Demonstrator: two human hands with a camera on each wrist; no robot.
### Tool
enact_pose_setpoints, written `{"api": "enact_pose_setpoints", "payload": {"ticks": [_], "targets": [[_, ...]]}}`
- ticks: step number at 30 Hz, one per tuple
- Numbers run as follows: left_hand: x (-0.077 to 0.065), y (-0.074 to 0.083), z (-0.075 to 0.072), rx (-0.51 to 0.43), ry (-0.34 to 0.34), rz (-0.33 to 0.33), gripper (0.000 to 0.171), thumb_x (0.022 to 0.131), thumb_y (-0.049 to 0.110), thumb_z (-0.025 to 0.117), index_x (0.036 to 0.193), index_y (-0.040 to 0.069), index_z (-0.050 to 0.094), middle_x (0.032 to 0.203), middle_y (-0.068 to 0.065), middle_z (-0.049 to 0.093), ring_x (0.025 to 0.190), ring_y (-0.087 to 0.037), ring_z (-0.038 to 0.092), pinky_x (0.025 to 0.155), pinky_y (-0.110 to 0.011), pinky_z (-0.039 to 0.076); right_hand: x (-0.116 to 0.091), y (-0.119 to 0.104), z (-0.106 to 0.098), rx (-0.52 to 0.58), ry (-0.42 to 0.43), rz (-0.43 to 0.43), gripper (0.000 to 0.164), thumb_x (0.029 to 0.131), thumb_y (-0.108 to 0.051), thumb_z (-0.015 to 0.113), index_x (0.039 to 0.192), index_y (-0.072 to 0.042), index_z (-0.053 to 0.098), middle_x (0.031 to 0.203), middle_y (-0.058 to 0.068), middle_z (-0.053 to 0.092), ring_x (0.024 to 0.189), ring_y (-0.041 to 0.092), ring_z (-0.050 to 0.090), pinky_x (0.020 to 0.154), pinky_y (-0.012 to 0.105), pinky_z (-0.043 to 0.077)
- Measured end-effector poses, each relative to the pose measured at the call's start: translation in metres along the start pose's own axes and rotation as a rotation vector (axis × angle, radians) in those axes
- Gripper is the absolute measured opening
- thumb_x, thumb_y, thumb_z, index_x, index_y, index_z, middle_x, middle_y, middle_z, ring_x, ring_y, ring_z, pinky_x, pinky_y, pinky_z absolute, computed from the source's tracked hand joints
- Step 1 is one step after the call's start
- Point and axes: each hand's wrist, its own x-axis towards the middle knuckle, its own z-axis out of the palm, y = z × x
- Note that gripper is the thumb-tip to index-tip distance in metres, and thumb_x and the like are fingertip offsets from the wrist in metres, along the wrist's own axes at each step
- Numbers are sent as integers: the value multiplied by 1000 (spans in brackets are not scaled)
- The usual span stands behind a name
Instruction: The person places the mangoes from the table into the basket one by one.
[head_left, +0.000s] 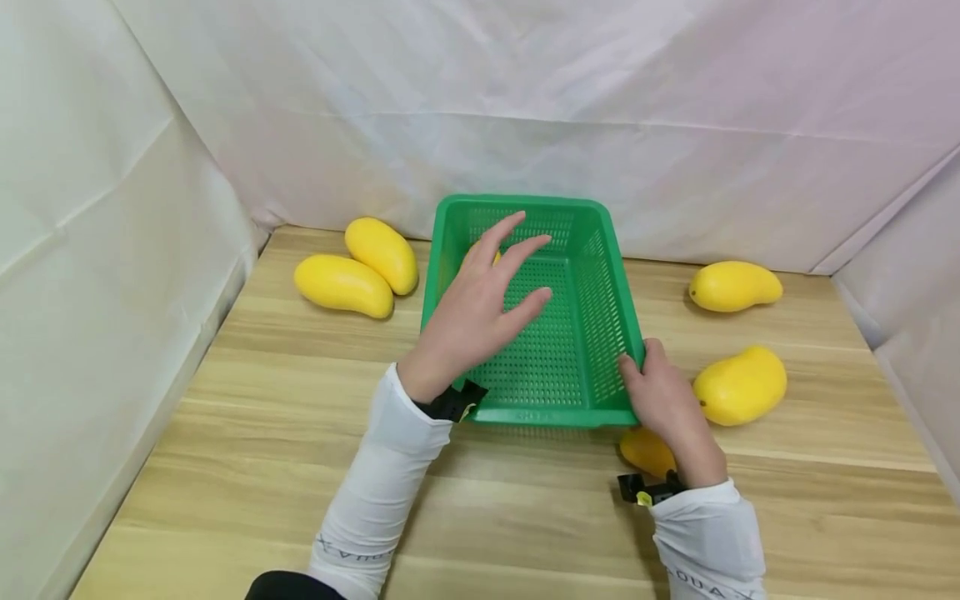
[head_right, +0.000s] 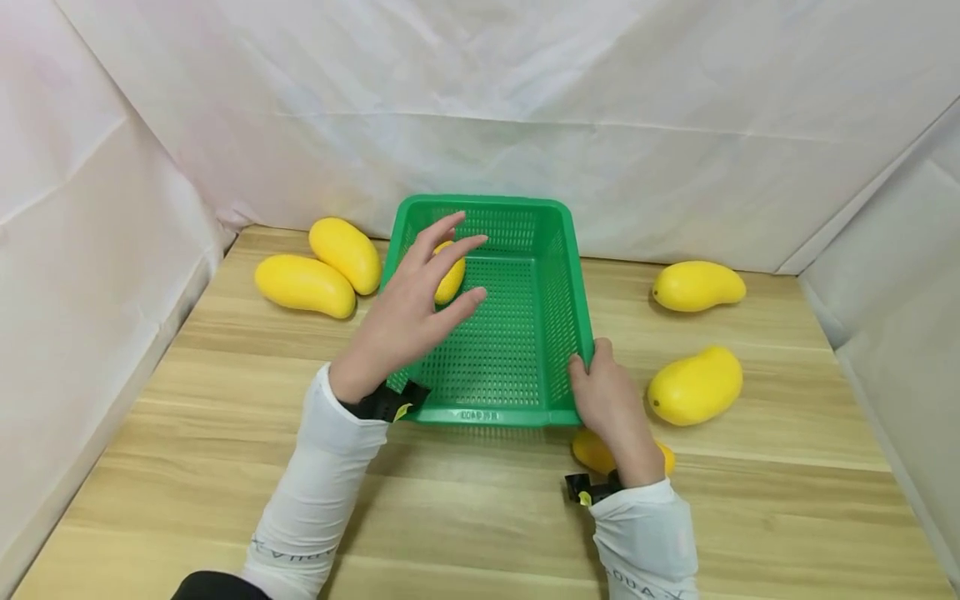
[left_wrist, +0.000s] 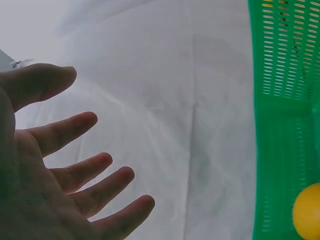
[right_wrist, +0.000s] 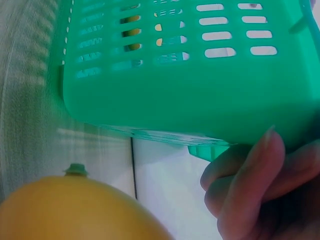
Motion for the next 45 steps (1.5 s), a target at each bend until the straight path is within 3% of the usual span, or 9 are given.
{"api": "enact_pose_setpoints", "payload": {"ticks": [8, 21, 28, 32, 38, 41, 45], "targets": [[-11, 10, -27, -34, 52, 63, 50, 92, 36, 54, 136, 16, 45, 150, -1, 22, 137, -14, 20, 106, -38, 28, 0, -1, -2, -6, -7, -7, 58, 99, -43, 24, 135, 3, 22, 100, 22, 53, 73, 23, 54, 56, 29, 43], [-20, -9, -50, -58, 133, -35, 50, 91, 32, 56, 137, 18, 43, 149, -1, 25, 135, -14, 26, 106, -36, 29, -1, 1, -4, -6, -13, -5, 60, 98, -44, 23, 135, 3, 23, 101, 22, 53, 74, 23, 55, 56, 29, 43], [-32, -30, -76, -109, 161, -220, 50, 91, 37, 54, 138, 27, 41, 147, 12, 25, 134, -7, 24, 108, -41, 24, -3, 3, -7, -6, -14, 3, 58, 98, -44, 23, 132, 3, 25, 99, 22, 53, 72, 24, 55, 55, 30, 43], [-37, -44, -87, -122, 245, -309, 47, 91, 36, 53, 136, 29, 44, 143, 14, 34, 132, -4, 29, 107, -37, 25, -4, 4, -8, -11, -9, 3, 59, 98, -45, 23, 131, 4, 26, 100, 21, 52, 73, 24, 54, 56, 30, 43], [-40, -63, -93, -125, 376, -381, 41, 91, 35, 53, 131, 25, 50, 132, 9, 47, 122, -7, 41, 99, -32, 31, -5, 5, -8, -5, -15, 13, 59, 98, -45, 23, 133, 3, 25, 102, 21, 52, 75, 24, 54, 57, 29, 43], [-42, -74, -94, -114, 385, -432, 42, 91, 38, 52, 132, 25, 50, 132, 7, 48, 122, -9, 42, 99, -32, 32, -4, 5, -7, 1, -18, 17, 59, 98, -45, 23, 133, 3, 25, 102, 21, 51, 75, 24, 54, 57, 29, 43], [-47, -97, -94, -96, 373, -547, 46, 92, 41, 49, 135, 25, 46, 136, 5, 45, 125, -10, 39, 102, -34, 30, -3, 3, -7, 3, -17, 15, 60, 98, -46, 23, 134, 3, 24, 102, 21, 52, 74, 23, 54, 57, 29, 43]]}}
